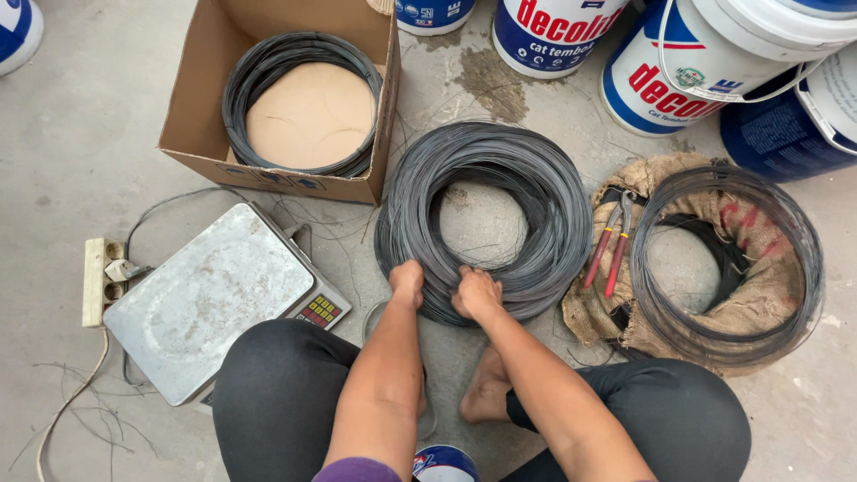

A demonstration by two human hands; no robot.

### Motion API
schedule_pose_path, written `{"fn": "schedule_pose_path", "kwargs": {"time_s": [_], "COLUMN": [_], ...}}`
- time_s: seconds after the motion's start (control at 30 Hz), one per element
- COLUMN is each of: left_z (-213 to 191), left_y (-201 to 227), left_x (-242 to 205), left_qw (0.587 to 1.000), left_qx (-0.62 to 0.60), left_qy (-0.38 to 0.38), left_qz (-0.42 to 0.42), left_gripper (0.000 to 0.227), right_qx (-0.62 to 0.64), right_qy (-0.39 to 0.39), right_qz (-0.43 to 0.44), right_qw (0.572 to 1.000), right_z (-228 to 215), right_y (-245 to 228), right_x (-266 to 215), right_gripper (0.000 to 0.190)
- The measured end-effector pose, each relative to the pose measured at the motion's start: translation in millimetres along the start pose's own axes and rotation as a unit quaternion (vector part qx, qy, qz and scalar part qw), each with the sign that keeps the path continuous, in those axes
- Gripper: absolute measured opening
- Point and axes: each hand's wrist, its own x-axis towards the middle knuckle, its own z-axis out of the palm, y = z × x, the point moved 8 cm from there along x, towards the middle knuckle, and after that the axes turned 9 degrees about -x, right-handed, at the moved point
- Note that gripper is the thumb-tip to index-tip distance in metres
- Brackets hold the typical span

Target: The person sits on the floor and weighs coils of black wire on a digital scale. They place a coil on the scale, adjust it, and then remove it to place it in a cardboard box. The person repeats this process with another coil.

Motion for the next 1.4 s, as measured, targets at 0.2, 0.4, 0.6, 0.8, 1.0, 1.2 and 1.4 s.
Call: {"fn": "schedule_pose_path", "kwargs": {"time_s": [0.2, 0.4, 0.6, 0.8, 1.0, 1.2, 1.4], "left_z": [5.3, 13.1, 18.4, 9.4, 13.0, 33.0, 29.9], "left_y": [-15.5, 3.0, 5.0, -12.8, -6.7, -32.2, -2.2], "left_x": [33.0, 10.3, 17.1, 35.1, 36.1, 75.5, 28.0], "left_qw": [0.983, 0.970, 0.956, 0.974, 0.994, 0.999, 0.953], "left_qx": [-0.185, -0.242, -0.289, -0.226, -0.103, -0.050, -0.290], "left_qy": [0.008, -0.028, -0.047, -0.002, 0.000, -0.003, -0.080], "left_qz": [-0.017, 0.010, 0.007, -0.009, 0.030, -0.005, -0.034], "left_gripper": [0.044, 0.045, 0.052, 0.067, 0.055, 0.043, 0.055], "right_qx": [0.039, 0.056, 0.047, 0.148, 0.173, -0.017, -0.024], "right_qy": [-0.041, -0.042, -0.051, -0.057, 0.002, 0.059, 0.030], "right_qz": [-0.018, -0.044, -0.031, -0.053, -0.096, -0.072, -0.071], "right_qw": [0.998, 0.997, 0.997, 0.986, 0.980, 0.996, 0.997], "right_z": [-33.8, -44.4, -19.0, -32.7, -69.1, -59.1, -55.0], "right_y": [-4.3, -17.0, -4.7, -5.5, -6.9, -10.0, -13.5], "right_x": [-23.8, -41.6, -4.1, -14.0, -37.9, -36.0, -32.7], "right_gripper": [0.058, 0.064, 0.042, 0.040, 0.037, 0.034, 0.040]}}
